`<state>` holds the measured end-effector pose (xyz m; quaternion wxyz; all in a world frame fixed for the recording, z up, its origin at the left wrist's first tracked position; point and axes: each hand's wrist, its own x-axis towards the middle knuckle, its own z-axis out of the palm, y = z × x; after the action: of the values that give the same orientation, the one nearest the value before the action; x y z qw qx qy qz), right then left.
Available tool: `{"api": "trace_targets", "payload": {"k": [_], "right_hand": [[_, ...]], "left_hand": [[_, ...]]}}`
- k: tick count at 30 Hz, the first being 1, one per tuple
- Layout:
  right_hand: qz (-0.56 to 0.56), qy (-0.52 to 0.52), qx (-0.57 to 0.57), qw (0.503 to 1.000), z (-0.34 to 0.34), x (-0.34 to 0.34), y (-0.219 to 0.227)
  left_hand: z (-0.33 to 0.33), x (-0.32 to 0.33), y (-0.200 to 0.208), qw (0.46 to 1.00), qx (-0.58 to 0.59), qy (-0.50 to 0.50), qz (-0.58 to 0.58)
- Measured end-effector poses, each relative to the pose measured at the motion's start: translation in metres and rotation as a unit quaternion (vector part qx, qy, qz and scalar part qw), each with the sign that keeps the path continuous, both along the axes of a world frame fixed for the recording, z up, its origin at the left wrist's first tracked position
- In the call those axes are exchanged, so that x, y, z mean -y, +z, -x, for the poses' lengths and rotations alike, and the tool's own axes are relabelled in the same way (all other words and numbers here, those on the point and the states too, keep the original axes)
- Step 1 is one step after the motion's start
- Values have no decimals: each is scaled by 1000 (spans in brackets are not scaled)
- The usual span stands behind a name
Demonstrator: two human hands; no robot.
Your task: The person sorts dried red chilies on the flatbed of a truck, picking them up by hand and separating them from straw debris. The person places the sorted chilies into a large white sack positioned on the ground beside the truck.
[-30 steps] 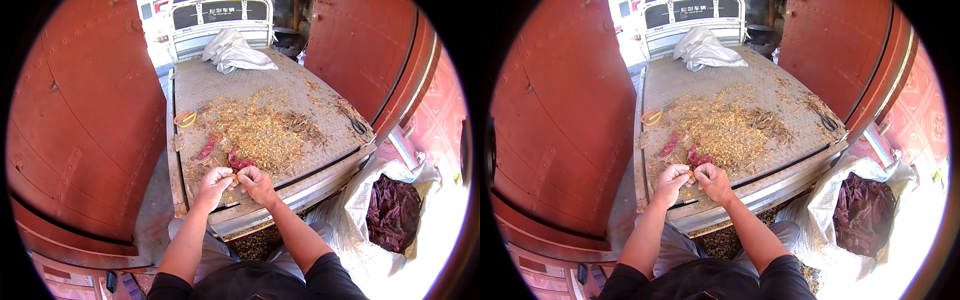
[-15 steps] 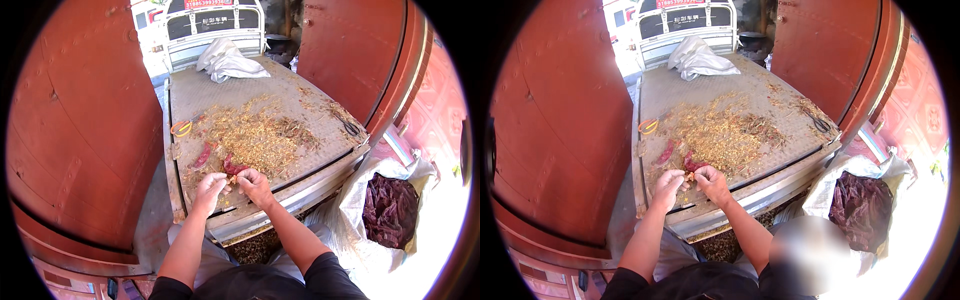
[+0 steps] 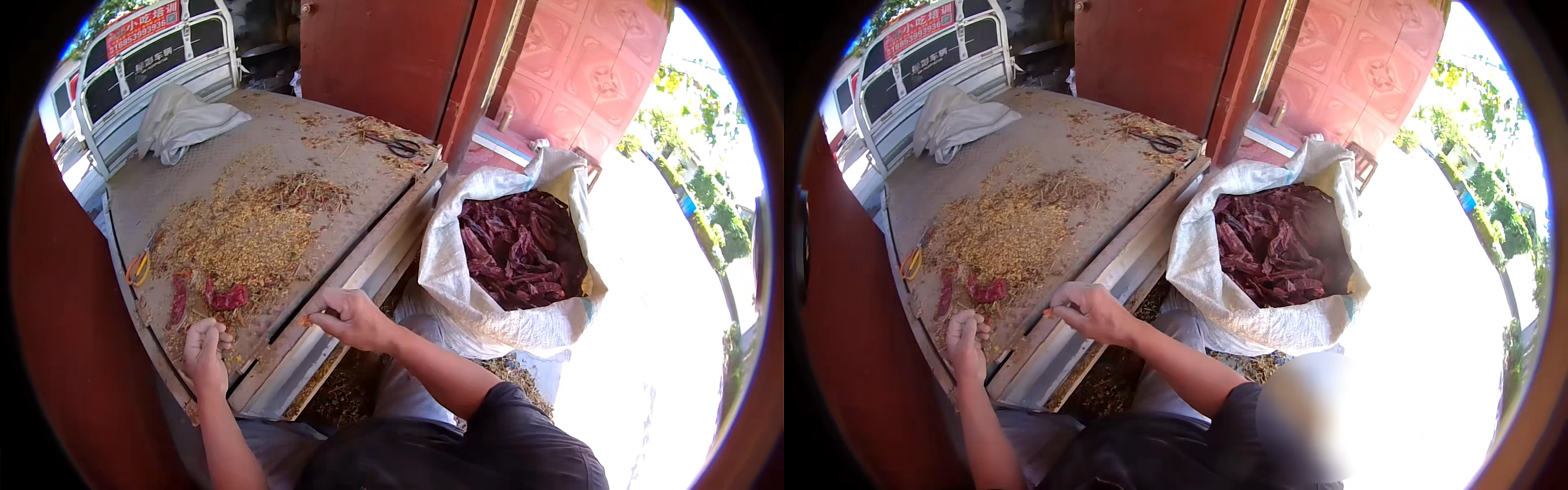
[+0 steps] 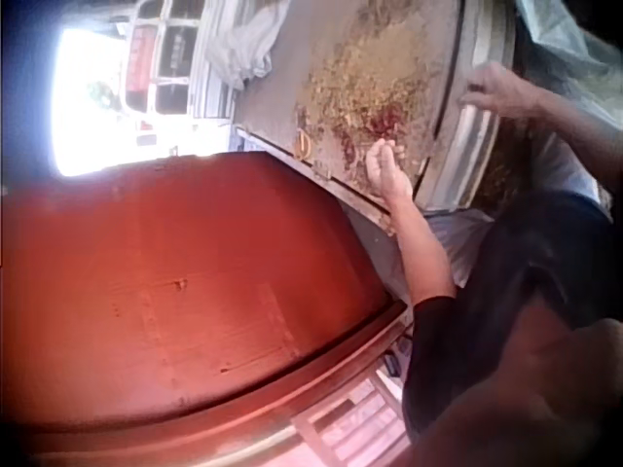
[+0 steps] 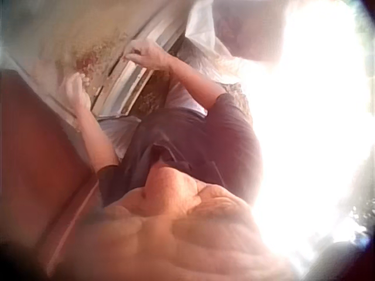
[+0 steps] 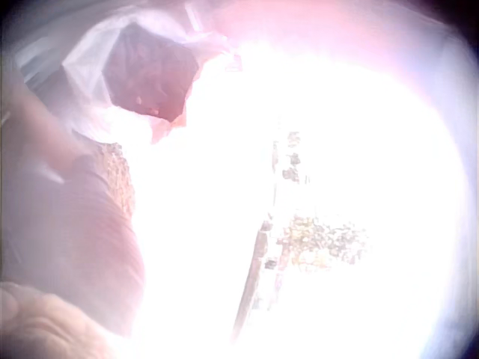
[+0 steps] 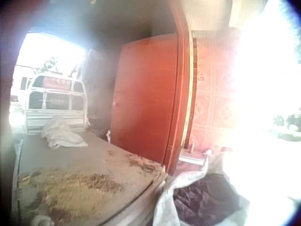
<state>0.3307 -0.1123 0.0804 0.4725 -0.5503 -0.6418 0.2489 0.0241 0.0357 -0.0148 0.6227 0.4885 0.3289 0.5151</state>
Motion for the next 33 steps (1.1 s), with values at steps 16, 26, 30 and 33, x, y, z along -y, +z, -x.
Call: {"api": "trace_targets", "payload": {"k": [16, 26, 30, 33], "right_hand": [[224, -449, 372, 781, -245, 194, 61], [364, -317, 449, 752, -232, 228, 0], [360, -291, 457, 759, -229, 229, 3], [375, -262, 456, 763, -227, 229, 11]], "left_hand": [[-2, 3, 4, 996, -86, 23, -2], [-1, 4, 2, 996, -84, 14, -11], [-3, 7, 6, 995, -96, 19, -10], [-2, 7, 6, 994, -104, 23, -12]]}}
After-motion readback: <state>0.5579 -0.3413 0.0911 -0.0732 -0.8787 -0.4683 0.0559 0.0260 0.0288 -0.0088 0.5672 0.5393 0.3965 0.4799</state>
